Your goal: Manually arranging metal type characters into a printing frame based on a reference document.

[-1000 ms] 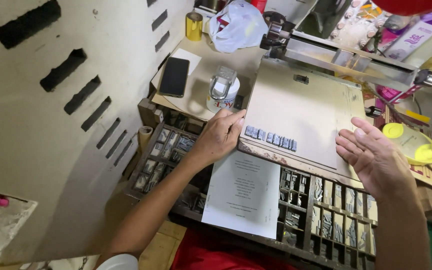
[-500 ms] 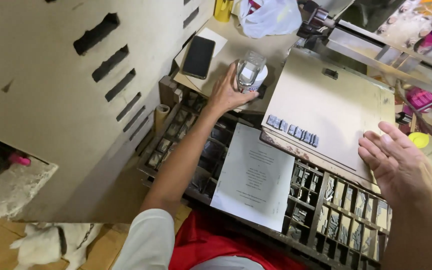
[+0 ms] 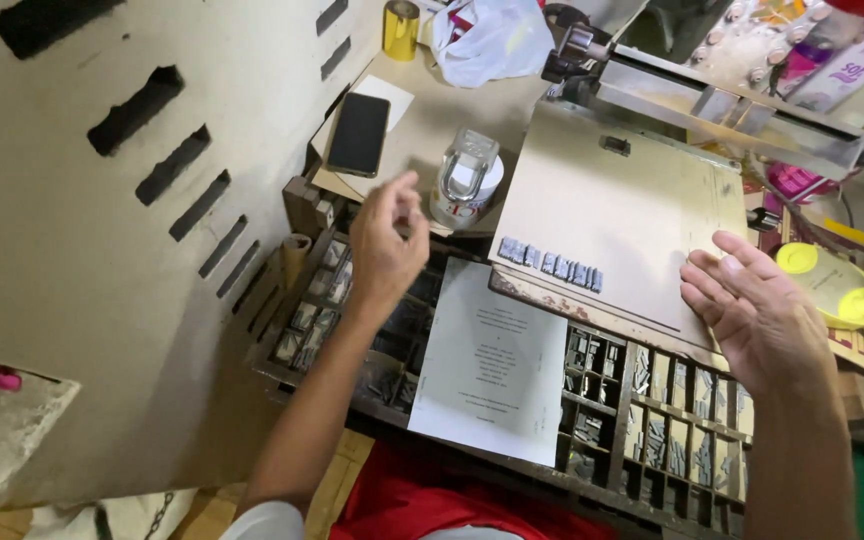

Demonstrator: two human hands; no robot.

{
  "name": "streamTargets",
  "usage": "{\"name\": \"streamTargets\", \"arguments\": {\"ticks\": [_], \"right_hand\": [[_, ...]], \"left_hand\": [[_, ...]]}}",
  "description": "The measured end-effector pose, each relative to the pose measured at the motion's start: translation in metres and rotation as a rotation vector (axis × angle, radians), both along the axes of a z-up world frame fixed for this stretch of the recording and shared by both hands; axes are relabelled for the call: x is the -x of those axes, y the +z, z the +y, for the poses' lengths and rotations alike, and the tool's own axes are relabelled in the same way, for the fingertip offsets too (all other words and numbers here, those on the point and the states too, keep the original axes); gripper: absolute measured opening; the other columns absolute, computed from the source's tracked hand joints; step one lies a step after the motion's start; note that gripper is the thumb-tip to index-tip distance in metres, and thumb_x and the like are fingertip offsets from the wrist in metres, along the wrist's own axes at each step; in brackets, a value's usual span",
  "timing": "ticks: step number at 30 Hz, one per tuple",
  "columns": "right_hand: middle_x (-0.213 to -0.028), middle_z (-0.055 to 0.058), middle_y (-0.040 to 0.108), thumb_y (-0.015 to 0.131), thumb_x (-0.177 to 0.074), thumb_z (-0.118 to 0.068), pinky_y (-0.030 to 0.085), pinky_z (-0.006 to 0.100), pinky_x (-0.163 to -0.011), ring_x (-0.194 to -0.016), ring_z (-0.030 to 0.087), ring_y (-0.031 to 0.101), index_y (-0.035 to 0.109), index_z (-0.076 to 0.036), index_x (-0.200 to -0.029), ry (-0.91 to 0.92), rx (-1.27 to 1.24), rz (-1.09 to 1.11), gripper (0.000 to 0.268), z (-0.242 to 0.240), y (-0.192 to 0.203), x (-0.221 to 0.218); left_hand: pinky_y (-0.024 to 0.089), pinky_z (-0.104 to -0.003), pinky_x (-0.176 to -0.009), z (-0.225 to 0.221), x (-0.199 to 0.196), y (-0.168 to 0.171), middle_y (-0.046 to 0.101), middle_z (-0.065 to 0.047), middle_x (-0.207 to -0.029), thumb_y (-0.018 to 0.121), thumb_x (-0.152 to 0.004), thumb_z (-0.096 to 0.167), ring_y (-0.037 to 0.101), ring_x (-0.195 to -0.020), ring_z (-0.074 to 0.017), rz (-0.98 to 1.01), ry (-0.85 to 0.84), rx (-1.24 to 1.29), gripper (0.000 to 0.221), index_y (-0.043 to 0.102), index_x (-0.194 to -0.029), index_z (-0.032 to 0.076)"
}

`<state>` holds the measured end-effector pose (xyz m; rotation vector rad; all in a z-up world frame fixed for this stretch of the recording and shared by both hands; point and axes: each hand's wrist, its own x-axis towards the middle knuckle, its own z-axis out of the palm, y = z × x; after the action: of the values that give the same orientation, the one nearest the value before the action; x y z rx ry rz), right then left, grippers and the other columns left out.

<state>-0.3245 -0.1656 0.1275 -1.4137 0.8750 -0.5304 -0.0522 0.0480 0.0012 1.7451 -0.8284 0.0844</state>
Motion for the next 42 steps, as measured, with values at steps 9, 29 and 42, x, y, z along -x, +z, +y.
{"name": "streamTargets", "arguments": {"ticks": [9, 29, 42], "right_hand": [[-0.159, 0.027, 0.042, 0.043, -0.101, -0.01, 0.041, 0.044, -0.121, -0.147, 0.038, 0.048, 0.033, -0.002, -0.157, -0.04, -0.052, -0.044, 0.058, 0.014, 0.002, -0.011], [-0.116, 0.009, 0.062, 0.07, -0.094, -0.021, 0.059, 0.04, -0.102, -0.112, 0.021, 0.068, 0.057, -0.007, -0.144, 0.039, -0.032, -0.233, 0.053, 0.023, -0.026, -0.051], [-0.122, 0.01, 0.062, 0.072, -0.095, -0.021, 0.059, 0.036, -0.105, -0.115, 0.022, 0.068, 0.057, -0.008, -0.144, 0.101, 0.046, -0.26, 0.053, 0.014, -0.046, -0.054]], "left_hand": [[0.054, -0.038, -0.104, 0.016, 0.05, 0.042, 0.059, -0.017, -0.147, 0.036, -0.1, 0.05, 0.061, -0.13, -0.0264, 0.225, -0.289, -0.059, 0.063, 0.057, -0.142, 0.007], [0.062, -0.043, -0.089, 0.04, 0.025, 0.035, 0.065, -0.031, -0.126, 0.052, -0.106, 0.03, 0.069, -0.103, -0.0303, 0.404, -0.181, 0.23, 0.048, 0.061, -0.139, -0.004], [0.063, -0.035, -0.087, 0.041, 0.008, 0.008, 0.067, -0.022, -0.12, 0.052, -0.108, 0.028, 0.07, -0.098, -0.0223, 0.391, -0.184, 0.322, 0.046, 0.056, -0.142, -0.003]]}}
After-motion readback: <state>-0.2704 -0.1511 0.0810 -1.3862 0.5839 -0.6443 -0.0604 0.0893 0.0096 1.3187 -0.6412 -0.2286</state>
